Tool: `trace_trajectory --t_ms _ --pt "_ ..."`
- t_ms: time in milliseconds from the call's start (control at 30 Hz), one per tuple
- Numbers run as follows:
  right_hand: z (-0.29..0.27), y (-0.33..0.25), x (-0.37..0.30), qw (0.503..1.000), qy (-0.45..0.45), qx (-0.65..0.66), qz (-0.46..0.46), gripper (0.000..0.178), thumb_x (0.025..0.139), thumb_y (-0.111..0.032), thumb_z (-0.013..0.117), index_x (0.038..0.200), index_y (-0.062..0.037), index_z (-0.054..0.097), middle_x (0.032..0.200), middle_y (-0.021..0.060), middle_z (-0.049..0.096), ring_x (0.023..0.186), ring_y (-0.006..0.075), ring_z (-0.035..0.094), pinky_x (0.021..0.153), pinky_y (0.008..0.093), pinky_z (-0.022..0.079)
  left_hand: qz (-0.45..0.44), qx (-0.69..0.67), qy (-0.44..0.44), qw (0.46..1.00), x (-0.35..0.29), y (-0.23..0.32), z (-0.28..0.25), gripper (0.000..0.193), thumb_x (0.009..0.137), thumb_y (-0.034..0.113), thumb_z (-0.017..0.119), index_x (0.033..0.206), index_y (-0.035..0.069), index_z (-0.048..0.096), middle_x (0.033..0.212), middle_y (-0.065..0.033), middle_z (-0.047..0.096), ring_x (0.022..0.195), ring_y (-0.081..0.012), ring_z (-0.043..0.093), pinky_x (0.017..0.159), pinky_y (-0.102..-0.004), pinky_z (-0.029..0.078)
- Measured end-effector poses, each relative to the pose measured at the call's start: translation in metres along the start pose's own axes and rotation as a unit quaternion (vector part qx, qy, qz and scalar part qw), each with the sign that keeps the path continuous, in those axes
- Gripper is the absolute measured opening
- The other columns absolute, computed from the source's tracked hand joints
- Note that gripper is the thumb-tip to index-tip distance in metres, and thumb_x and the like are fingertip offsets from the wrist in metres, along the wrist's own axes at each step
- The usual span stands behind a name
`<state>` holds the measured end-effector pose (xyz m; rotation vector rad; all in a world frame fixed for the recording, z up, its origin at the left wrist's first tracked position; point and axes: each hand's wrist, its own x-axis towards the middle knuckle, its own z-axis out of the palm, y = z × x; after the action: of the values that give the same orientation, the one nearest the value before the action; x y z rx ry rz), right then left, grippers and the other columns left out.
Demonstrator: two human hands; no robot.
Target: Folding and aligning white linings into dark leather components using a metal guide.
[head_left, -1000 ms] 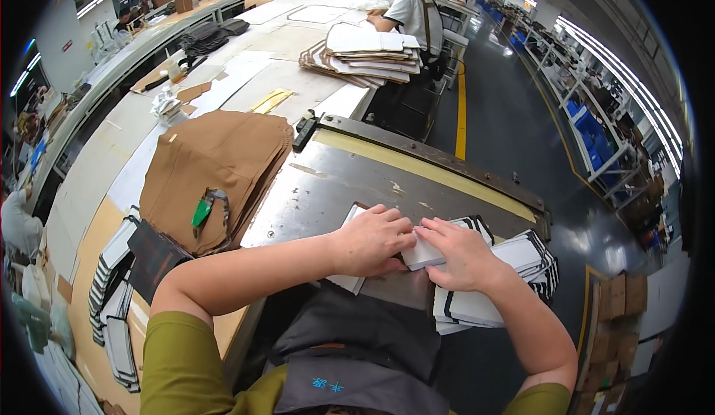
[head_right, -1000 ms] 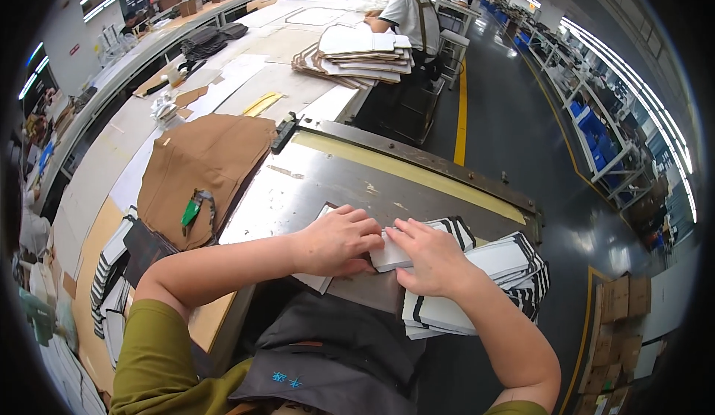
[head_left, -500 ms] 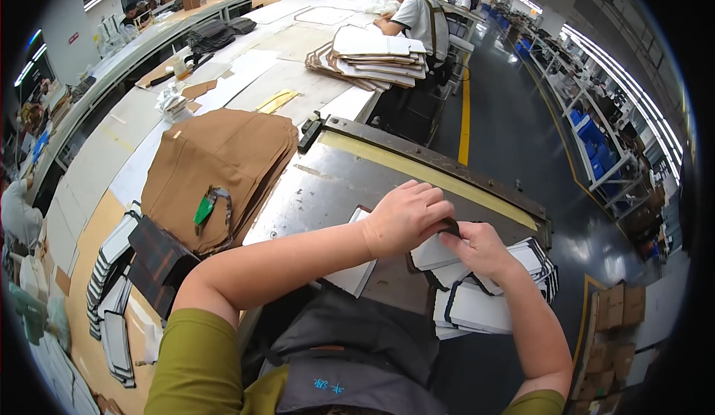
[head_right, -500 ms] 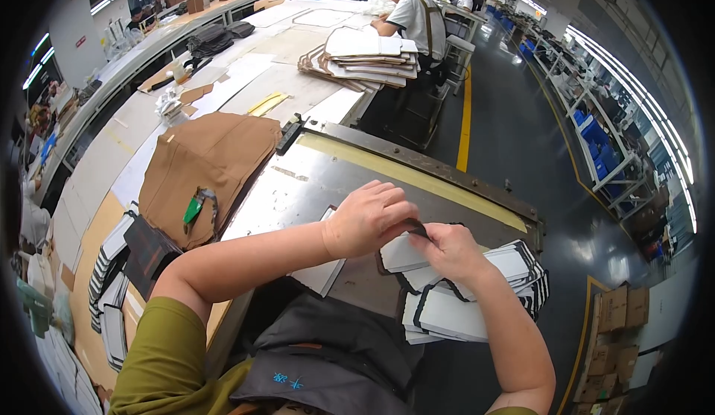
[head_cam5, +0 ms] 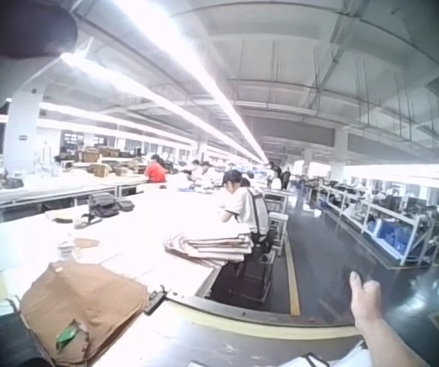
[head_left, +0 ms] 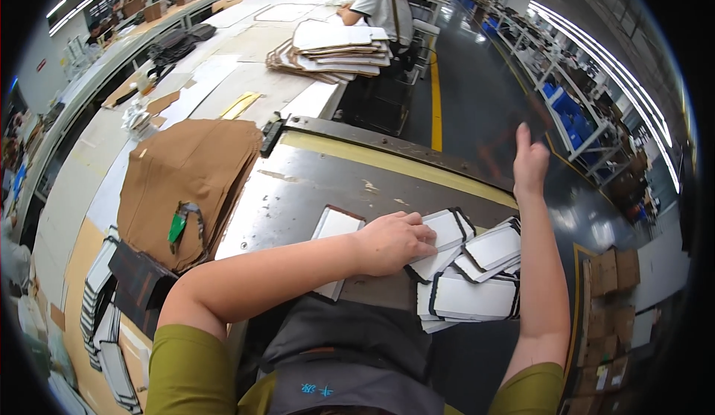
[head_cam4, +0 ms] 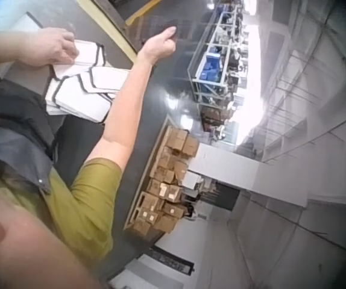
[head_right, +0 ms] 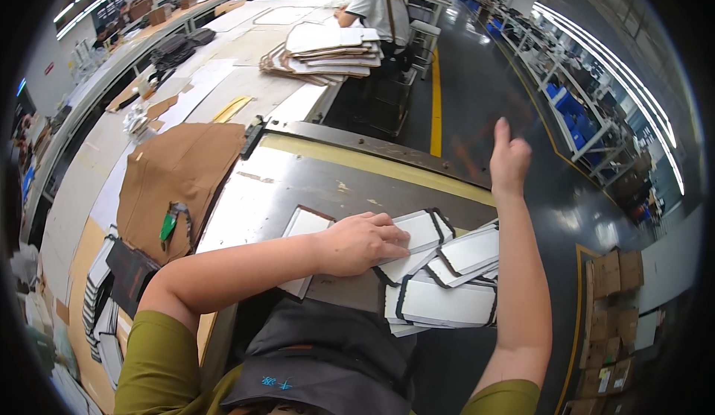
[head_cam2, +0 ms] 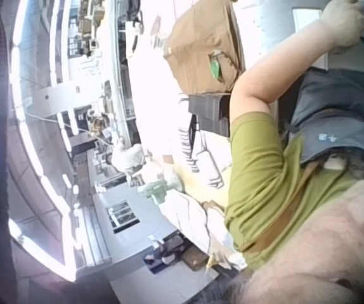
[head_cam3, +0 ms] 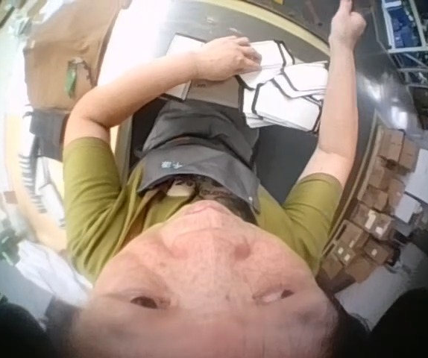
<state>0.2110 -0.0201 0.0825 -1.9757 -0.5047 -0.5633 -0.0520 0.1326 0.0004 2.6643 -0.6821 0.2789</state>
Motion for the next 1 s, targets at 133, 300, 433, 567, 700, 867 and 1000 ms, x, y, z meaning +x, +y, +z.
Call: trace_trajectory --t_ms 133,300,433,567,700,867,1000 --pt "0.052 -0.053 -0.031 0.956 -0.088 0.281 0.012 0.027 0.096 -0.023 0.069 0.088 0.0026 0.073 0.083 0.0024 0.071 0.070 0.0063 0.058 0.063 0.0267 0.048 -0.026 -0.098 -0.009 0.995 -0.008 -0.023 -0.001 0.034 0.090 0.013 0.062 0.123 0.011 0.068 0.129 -0.0094 0.063 0.119 -0.0299 0.055 0.104 -0.0395 0.044" --pt "0.099 -0.005 -0.107 0.853 -0.458 0.121 -0.220 0.043 0.080 0.008 0.064 0.118 -0.0115 0.072 0.124 0.0183 0.067 0.115 0.0286 0.066 0.101 0.0327 0.049 -0.309 0.147 0.130 0.931 -0.004 -0.077 -0.044 0.034 0.079 0.019 0.074 0.107 0.003 0.062 0.108 -0.0165 0.064 0.108 -0.0330 0.061 0.093 -0.0415 0.049" --pt "0.094 -0.028 -0.122 0.837 -0.492 0.097 -0.219 0.041 0.077 0.004 0.068 0.115 -0.0100 0.072 0.131 0.0201 0.063 0.122 0.0353 0.060 0.104 0.0370 0.047 -0.143 0.053 0.128 0.980 -0.024 -0.107 -0.022 0.046 0.076 0.005 0.071 0.121 0.002 0.060 0.126 -0.0159 0.062 0.124 -0.0336 0.056 0.103 -0.0403 0.045" --pt "0.086 -0.036 -0.112 0.819 -0.541 0.030 -0.191 0.042 0.075 -0.002 0.073 0.117 -0.0069 0.070 0.130 0.0206 0.063 0.126 0.0366 0.056 0.106 0.0410 0.044 -0.186 0.008 0.105 0.977 -0.023 -0.104 -0.020 0.046 0.077 -0.002 0.066 0.123 0.001 0.061 0.135 -0.0155 0.059 0.130 -0.0335 0.052 0.108 -0.0407 0.042" --pt "0.088 -0.019 -0.124 0.838 -0.407 -0.029 -0.362 0.051 0.072 -0.007 0.077 0.121 -0.0015 0.065 0.129 0.0180 0.064 0.126 0.0333 0.057 0.106 0.0420 0.043 -0.160 0.017 0.131 0.978 -0.022 -0.111 -0.013 0.045 0.078 -0.004 0.063 0.123 0.000 0.061 0.137 -0.0163 0.058 0.130 -0.0337 0.053 0.110 -0.0416 0.041" --pt "0.093 -0.025 -0.129 0.831 -0.371 -0.063 -0.409 0.055 0.070 -0.010 0.078 0.122 -0.0005 0.064 0.130 0.0176 0.063 0.124 0.0313 0.058 0.106 0.0411 0.043 -0.154 0.043 0.133 0.978 -0.028 -0.115 -0.011 0.045 0.077 -0.003 0.065 0.122 0.002 0.062 0.139 -0.0161 0.057 0.133 -0.0316 0.050 0.113 -0.0441 0.037" --pt "0.091 -0.025 -0.127 0.831 -0.365 -0.085 -0.410 0.056 0.069 -0.011 0.079 0.122 -0.0005 0.065 0.130 0.0178 0.063 0.123 0.0302 0.059 0.106 0.0410 0.043 -0.226 0.065 0.120 0.965 -0.019 -0.096 -0.027 0.045 0.075 0.000 0.069 0.119 0.009 0.066 0.132 -0.0118 0.060 0.125 -0.0279 0.054 0.111 -0.0426 0.038"
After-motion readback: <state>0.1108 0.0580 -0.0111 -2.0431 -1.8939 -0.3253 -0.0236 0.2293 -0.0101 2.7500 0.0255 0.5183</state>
